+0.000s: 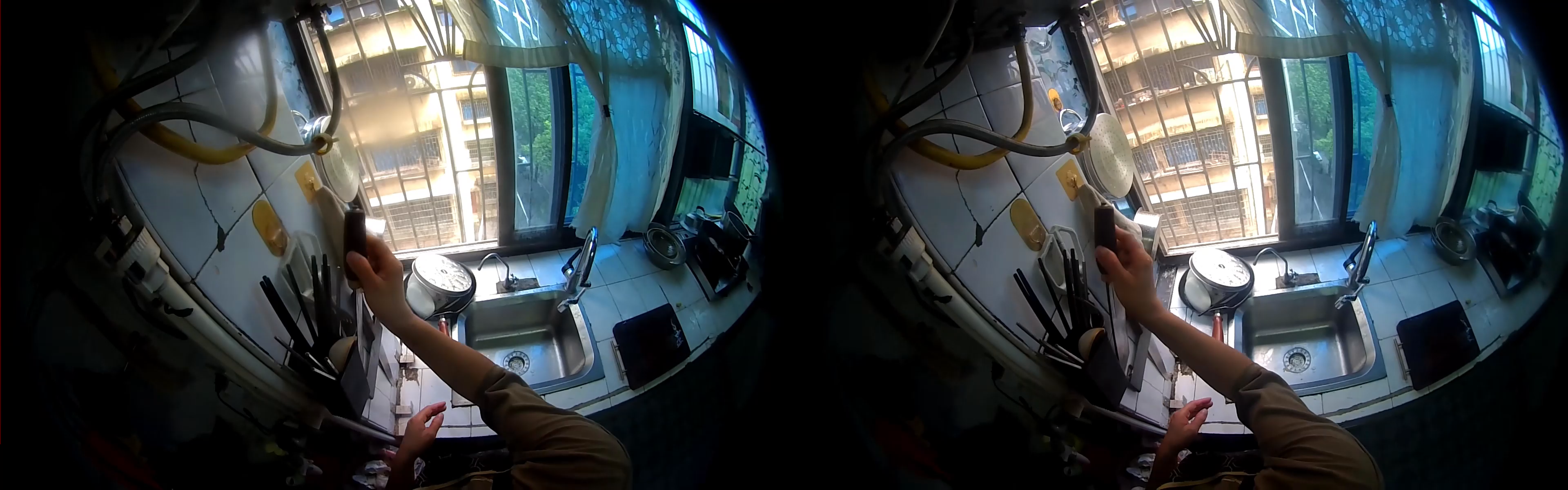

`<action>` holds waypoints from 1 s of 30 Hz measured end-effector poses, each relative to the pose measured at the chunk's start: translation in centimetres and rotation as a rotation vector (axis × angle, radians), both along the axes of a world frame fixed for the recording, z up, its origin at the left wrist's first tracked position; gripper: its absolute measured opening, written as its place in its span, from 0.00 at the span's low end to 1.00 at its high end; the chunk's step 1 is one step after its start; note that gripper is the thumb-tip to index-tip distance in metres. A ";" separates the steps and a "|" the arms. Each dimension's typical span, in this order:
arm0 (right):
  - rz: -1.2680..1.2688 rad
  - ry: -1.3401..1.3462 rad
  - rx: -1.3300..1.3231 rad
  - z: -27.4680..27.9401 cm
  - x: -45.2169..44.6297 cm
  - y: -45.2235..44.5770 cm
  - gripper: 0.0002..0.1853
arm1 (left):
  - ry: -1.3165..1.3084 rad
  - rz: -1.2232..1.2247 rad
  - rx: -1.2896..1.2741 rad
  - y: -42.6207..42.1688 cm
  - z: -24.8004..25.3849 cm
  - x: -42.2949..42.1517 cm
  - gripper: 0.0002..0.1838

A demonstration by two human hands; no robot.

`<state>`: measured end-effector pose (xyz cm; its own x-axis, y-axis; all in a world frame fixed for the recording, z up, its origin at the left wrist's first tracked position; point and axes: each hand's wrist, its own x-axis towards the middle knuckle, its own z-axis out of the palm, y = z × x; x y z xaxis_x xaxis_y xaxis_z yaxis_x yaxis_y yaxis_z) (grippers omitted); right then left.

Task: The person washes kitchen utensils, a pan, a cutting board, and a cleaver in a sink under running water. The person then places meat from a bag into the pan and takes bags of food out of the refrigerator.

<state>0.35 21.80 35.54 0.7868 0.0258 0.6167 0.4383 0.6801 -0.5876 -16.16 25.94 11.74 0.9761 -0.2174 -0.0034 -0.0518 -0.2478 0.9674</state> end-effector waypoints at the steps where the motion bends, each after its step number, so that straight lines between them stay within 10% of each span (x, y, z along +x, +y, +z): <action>1: -0.103 0.009 0.030 0.7 -0.4 -0.8 0.16 | 0.056 -0.029 -0.151 -0.4 0.2 0.2 0.16; 10: -0.549 -0.131 -0.197 -8.2 -5.5 -13.1 0.20 | 0.258 -0.393 -1.056 -6.8 4.5 1.8 0.37; 16: -0.462 -0.152 -0.733 -18.1 -10.6 -26.2 0.26 | 0.666 -0.083 -1.716 -14.8 0.0 5.7 0.19; 23: -0.355 -0.040 -1.519 -24.6 -10.3 -43.5 0.19 | 0.839 0.332 -1.330 -24.3 -9.4 11.4 0.18; 30: -0.830 0.367 -1.102 -28.2 5.3 -60.0 0.07 | 0.815 0.555 -1.211 -31.7 -13.5 15.6 0.18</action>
<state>5.62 -38.23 7.32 0.9190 -0.1892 0.3460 0.1864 -0.5650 -0.8038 -0.56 -5.75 -1.79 0.7539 -0.1084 -0.6480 0.3966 0.8614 0.3173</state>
